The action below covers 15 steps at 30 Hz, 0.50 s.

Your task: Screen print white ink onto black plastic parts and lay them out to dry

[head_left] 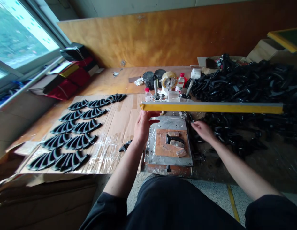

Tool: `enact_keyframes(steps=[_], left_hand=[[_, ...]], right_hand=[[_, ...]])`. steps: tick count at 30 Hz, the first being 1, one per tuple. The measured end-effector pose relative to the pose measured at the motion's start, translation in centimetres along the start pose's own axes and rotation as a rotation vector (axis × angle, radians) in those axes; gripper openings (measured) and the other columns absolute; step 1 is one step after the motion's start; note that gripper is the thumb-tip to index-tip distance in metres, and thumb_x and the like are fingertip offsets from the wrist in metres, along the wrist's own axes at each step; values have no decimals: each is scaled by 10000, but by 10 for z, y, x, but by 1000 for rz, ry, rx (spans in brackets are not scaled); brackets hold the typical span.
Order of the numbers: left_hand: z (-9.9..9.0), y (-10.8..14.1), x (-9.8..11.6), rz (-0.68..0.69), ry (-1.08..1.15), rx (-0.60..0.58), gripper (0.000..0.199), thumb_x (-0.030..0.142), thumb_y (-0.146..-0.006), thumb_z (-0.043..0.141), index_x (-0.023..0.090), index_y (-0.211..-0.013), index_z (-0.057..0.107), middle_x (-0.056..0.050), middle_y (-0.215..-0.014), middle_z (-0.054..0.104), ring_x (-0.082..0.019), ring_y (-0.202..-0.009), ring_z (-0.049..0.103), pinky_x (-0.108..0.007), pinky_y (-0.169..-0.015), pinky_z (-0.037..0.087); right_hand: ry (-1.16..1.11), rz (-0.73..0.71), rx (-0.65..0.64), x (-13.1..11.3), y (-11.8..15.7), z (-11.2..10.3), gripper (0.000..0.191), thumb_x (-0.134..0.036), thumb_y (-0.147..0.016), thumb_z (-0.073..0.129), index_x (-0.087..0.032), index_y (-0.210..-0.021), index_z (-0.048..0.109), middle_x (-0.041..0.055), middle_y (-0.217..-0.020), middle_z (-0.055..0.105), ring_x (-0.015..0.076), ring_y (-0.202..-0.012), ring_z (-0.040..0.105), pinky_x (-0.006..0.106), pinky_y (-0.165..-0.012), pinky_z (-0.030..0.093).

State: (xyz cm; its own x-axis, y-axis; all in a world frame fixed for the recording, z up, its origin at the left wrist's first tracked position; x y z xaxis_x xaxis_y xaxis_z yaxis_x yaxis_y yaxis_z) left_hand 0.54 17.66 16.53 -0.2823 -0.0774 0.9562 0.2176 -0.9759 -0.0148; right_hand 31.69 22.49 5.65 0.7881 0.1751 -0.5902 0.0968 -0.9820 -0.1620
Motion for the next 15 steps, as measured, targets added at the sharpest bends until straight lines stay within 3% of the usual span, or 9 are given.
enact_keyframes(steps=[2, 4, 7, 8, 10, 12, 13, 15], left_hand=[[-1, 5, -16, -13, 25, 70, 537, 650, -869, 429, 176, -1081, 567, -87, -980, 690, -170, -883, 654, -265, -688, 524], [2, 28, -55, -194, 30, 55, 554, 656, -849, 468, 155, -1068, 560, -113, -973, 702, -182, -834, 665, -277, -664, 524], [16, 92, -132, -697, 7, -133, 595, 659, -790, 567, 130, -1062, 588, -183, -1076, 694, -241, -883, 677, -322, -667, 535], [17, 111, -149, -776, 41, -139, 576, 651, -794, 571, 145, -1070, 592, -178, -1127, 681, -249, -940, 671, -333, -698, 542], [13, 133, -166, -808, 140, -81, 512, 627, -819, 556, 152, -1005, 606, -159, -1121, 681, -242, -981, 667, -334, -744, 545], [-9, 138, -170, -762, 168, 20, 475, 605, -830, 554, 144, -934, 603, -149, -1065, 691, -231, -928, 685, -323, -731, 548], [-29, 136, -169, -726, 126, 80, 469, 598, -827, 559, 142, -928, 599, -147, -1056, 694, -224, -885, 695, -316, -707, 550], [-83, 129, -163, -637, -40, 193, 469, 594, -836, 543, 148, -973, 588, -144, -1090, 691, -204, -815, 705, -304, -666, 550]], right_hand=[[121, -191, -174, -30, 29, 49, 282, -442, -881, 583, -177, -818, 656, 77, -893, 681, 218, -849, 615, 331, -764, 483], [283, -241, -222, -53, 51, 81, 190, -340, -883, 603, -156, -845, 629, 114, -956, 668, 256, -951, 591, 362, -820, 468], [382, -166, -206, -80, 71, 96, 103, -235, -906, 557, -150, -863, 595, 122, -877, 658, 262, -902, 587, 362, -781, 468], [359, -183, -201, -92, 78, 96, 100, -226, -916, 538, -156, -866, 587, 114, -859, 653, 256, -879, 584, 357, -768, 469], [256, -330, -217, -117, 92, 96, 104, -221, -931, 511, -171, -870, 579, 94, -872, 644, 236, -877, 574, 343, -771, 469], [146, -489, -252, -127, 99, 91, 126, -191, -943, 476, -184, -893, 592, 69, -913, 643, 209, -908, 567, 322, -802, 465], [117, -518, -258, -122, 95, 86, 169, -147, -944, 444, -189, -916, 606, 60, -936, 646, 195, -927, 566, 310, -818, 462], [154, -439, -227, -86, 74, 71, 301, -48, -919, 382, -199, -971, 637, 59, -985, 654, 184, -960, 566, 299, -832, 458]])
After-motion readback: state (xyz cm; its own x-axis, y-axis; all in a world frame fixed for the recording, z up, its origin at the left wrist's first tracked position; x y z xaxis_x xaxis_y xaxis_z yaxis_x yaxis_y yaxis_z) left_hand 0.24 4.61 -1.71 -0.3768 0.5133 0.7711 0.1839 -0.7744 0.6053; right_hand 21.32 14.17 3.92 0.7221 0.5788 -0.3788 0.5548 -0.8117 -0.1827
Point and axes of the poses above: each hand's wrist, its own y-axis away from the middle knuckle, its own z-axis out of the palm, x = y × z, the point moved 7 cm from there along -y, towards the middle knuckle
